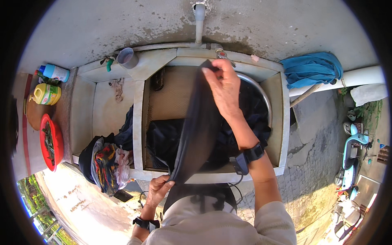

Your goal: Hand-washing dark-colored clothes in a laundry basin using a brush and water.

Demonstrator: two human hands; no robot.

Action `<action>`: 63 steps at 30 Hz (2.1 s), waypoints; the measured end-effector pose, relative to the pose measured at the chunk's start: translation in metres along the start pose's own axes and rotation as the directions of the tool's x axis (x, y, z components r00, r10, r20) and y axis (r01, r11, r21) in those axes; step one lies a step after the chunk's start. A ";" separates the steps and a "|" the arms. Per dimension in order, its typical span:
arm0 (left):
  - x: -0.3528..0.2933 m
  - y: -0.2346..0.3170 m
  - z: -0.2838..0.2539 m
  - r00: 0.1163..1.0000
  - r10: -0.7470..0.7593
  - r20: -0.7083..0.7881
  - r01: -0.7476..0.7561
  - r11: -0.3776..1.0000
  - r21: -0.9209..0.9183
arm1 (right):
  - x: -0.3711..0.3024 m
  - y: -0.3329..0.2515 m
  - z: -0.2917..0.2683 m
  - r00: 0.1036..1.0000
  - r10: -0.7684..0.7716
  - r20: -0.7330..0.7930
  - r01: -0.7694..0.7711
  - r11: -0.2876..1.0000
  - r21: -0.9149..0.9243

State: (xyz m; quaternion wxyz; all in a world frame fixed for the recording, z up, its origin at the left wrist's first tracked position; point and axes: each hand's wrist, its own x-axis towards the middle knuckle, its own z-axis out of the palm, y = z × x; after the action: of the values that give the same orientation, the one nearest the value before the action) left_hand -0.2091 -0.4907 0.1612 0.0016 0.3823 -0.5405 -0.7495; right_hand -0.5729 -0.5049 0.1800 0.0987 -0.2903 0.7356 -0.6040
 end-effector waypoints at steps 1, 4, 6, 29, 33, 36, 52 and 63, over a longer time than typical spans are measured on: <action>-0.003 -0.002 0.002 0.995 -0.023 -0.093 0.009 0.989 -0.148 | 0.007 0.010 0.025 0.992 0.057 0.110 -0.065 0.996 0.069; -0.001 -0.020 -0.006 0.949 -0.043 -0.313 -0.072 0.935 -0.347 | 0.024 0.057 0.094 0.893 0.251 0.374 -0.242 0.968 -0.073; 0.000 -0.024 -0.010 0.925 -0.082 -0.371 -0.054 0.938 -0.342 | 0.035 0.091 0.130 0.875 0.285 0.391 -0.209 0.951 -0.226; 0.220 0.224 -0.056 0.649 0.728 -0.221 -0.630 0.677 0.381 | -0.048 0.164 -0.060 0.599 0.787 0.147 -0.780 0.532 0.331; 0.255 0.206 -0.061 0.801 0.576 -0.161 -0.262 0.580 0.771 | -0.033 0.173 -0.065 0.691 0.723 0.008 -0.721 0.689 0.074; 0.253 0.155 -0.031 0.682 0.714 -0.159 -0.190 0.382 0.904 | -0.021 0.172 -0.061 0.773 0.629 -0.081 -0.599 0.681 -0.422; 0.280 0.065 -0.071 0.773 0.604 0.192 -0.116 -0.163 0.980 | -0.025 0.207 -0.035 0.780 0.625 0.037 -0.457 0.608 -0.649; 0.316 0.187 -0.150 0.617 0.781 -0.099 0.102 0.046 0.994 | -0.081 0.084 0.068 0.791 0.179 0.585 0.171 0.854 -0.492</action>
State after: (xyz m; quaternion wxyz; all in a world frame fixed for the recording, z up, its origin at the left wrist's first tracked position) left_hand -0.4234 -0.8212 0.1134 0.1450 0.3589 -0.9221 0.0014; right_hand -0.4997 -0.5085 0.0670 0.2501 -0.4837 0.7991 -0.2547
